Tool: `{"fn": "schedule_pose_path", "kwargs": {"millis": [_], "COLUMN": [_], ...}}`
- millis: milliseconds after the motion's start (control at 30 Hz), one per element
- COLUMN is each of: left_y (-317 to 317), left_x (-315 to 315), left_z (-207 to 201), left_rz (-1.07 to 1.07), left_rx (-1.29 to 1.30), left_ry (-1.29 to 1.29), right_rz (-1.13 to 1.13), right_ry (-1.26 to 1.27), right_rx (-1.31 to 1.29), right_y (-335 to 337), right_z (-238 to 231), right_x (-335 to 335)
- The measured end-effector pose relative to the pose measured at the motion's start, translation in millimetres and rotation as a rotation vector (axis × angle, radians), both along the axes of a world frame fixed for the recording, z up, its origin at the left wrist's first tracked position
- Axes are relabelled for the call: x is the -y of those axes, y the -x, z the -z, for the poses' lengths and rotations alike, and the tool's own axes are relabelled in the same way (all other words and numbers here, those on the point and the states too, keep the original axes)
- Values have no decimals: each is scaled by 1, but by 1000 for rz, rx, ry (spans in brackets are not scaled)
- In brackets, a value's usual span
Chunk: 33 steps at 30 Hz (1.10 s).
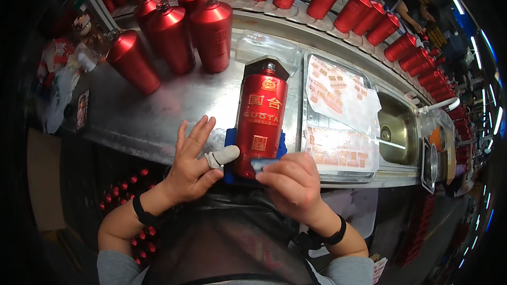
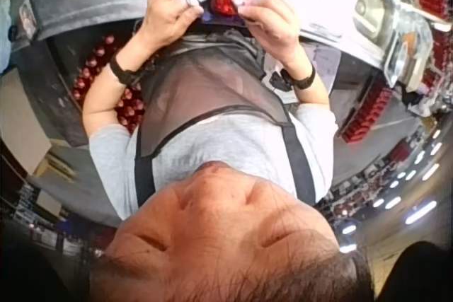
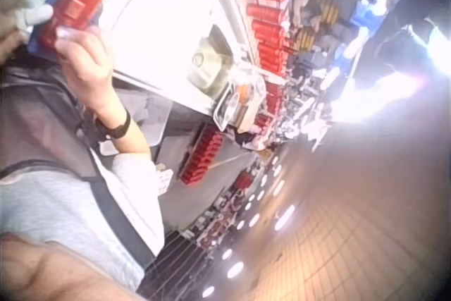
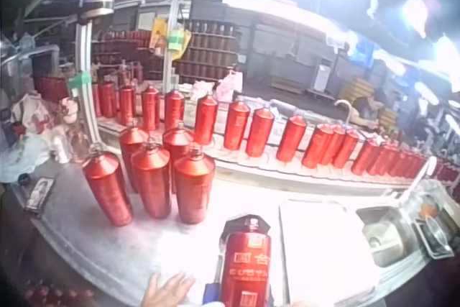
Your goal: Applying labels and protective seals to red metal bottles on an industrial assembly line.
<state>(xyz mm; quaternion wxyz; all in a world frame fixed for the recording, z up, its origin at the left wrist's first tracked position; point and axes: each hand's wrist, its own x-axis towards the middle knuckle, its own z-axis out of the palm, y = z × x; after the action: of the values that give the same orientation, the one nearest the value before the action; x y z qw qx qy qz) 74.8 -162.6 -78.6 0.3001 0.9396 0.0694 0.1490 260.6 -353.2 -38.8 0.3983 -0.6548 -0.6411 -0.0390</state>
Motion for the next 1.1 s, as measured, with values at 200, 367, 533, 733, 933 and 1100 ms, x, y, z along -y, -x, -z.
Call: {"fn": "schedule_pose_path", "kwargs": {"millis": [200, 367, 533, 733, 933, 1100], "left_y": [-15, -31, -49, -45, -7, -14], "left_x": [1, 2, -2, -6, -15, -21], "left_z": [-10, -16, -16, -14, -4, -6], "left_rz": [59, 101, 88, 48, -76, -128], "left_rx": [37, 63, 99, 74, -1, 75], "left_ry": [34, -67, -178, -140, -53, 76], "right_rz": [146, 495, 457, 325, 31, 147], "right_ry": [73, 109, 52, 5, -43, 107], "right_rx": [-561, -894, -930, -718, -51, -444], "right_y": [0, -8, -3, 5, -1, 9], "right_z": [0, 16, 13, 2, -4, -8], "right_x": [0, 8, 13, -6, -19, -9]}}
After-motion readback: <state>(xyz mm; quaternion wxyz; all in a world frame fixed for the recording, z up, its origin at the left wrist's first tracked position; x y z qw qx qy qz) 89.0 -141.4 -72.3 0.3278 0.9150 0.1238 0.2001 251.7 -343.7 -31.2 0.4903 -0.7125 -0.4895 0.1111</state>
